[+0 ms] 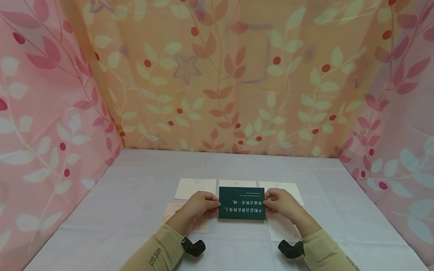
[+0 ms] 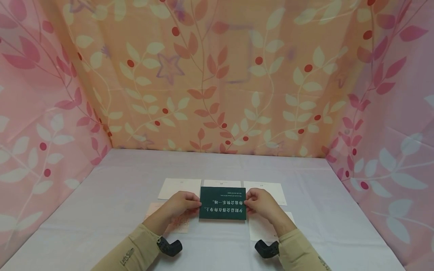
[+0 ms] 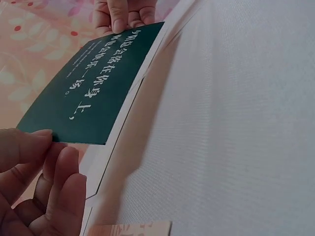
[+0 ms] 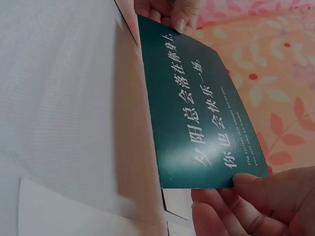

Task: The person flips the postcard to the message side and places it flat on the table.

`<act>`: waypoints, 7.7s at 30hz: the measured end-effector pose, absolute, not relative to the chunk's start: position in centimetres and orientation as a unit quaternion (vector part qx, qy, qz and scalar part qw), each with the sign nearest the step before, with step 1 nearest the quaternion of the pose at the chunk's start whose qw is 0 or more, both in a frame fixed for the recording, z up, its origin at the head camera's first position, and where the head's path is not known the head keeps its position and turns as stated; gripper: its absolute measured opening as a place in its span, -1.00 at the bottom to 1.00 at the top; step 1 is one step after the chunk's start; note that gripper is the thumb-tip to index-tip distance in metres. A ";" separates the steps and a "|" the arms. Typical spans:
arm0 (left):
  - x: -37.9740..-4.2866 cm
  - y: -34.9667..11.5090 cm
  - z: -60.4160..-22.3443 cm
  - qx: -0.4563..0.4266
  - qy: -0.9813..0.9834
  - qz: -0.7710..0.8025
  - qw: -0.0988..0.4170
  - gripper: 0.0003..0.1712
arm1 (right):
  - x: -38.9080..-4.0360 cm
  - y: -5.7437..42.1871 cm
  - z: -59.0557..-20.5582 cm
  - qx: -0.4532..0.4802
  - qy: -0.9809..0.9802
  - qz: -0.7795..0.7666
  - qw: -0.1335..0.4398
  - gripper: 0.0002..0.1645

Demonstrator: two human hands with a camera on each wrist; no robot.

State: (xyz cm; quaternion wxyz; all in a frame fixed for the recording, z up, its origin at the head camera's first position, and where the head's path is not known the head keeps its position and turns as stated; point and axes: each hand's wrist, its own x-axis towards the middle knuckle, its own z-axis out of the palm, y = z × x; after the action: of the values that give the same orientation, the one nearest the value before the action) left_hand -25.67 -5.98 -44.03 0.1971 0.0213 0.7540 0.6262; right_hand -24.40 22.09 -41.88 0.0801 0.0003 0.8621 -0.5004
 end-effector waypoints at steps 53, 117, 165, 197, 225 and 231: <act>-25.9 -6.5 -42.8 0.037 0.756 0.627 0.185 -0.78 | -24.5 24.2 -41.8 -0.136 0.828 -0.536 0.093 -0.86; -25.8 -6.0 -44.7 0.017 0.752 0.631 0.188 -0.61 | -23.7 22.8 -43.3 -0.042 0.847 -0.517 0.116 -0.48; -25.2 -5.8 -44.8 0.005 0.782 0.593 0.193 -0.81 | -23.4 23.3 -43.6 -0.041 0.845 -0.515 0.141 -0.66; -25.1 -6.0 -45.1 0.012 0.784 0.591 0.191 -0.85 | -23.6 23.5 -43.3 -0.051 0.841 -0.522 0.136 -0.67; -26.1 -8.7 -43.8 0.040 0.833 0.535 0.134 -0.77 | -25.7 19.3 -41.6 -0.083 0.835 -0.530 0.126 -0.67; -26.2 -9.6 -43.8 0.031 0.833 0.537 0.129 -0.75 | -26.2 17.9 -41.2 -0.087 0.839 -0.524 0.121 -0.68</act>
State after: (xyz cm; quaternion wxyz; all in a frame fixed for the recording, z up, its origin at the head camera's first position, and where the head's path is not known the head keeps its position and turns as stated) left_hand -26.21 -9.56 -43.77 0.1285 0.0309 0.8332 0.5369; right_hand -26.20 17.94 -41.16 0.1208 -0.0870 0.8385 -0.5241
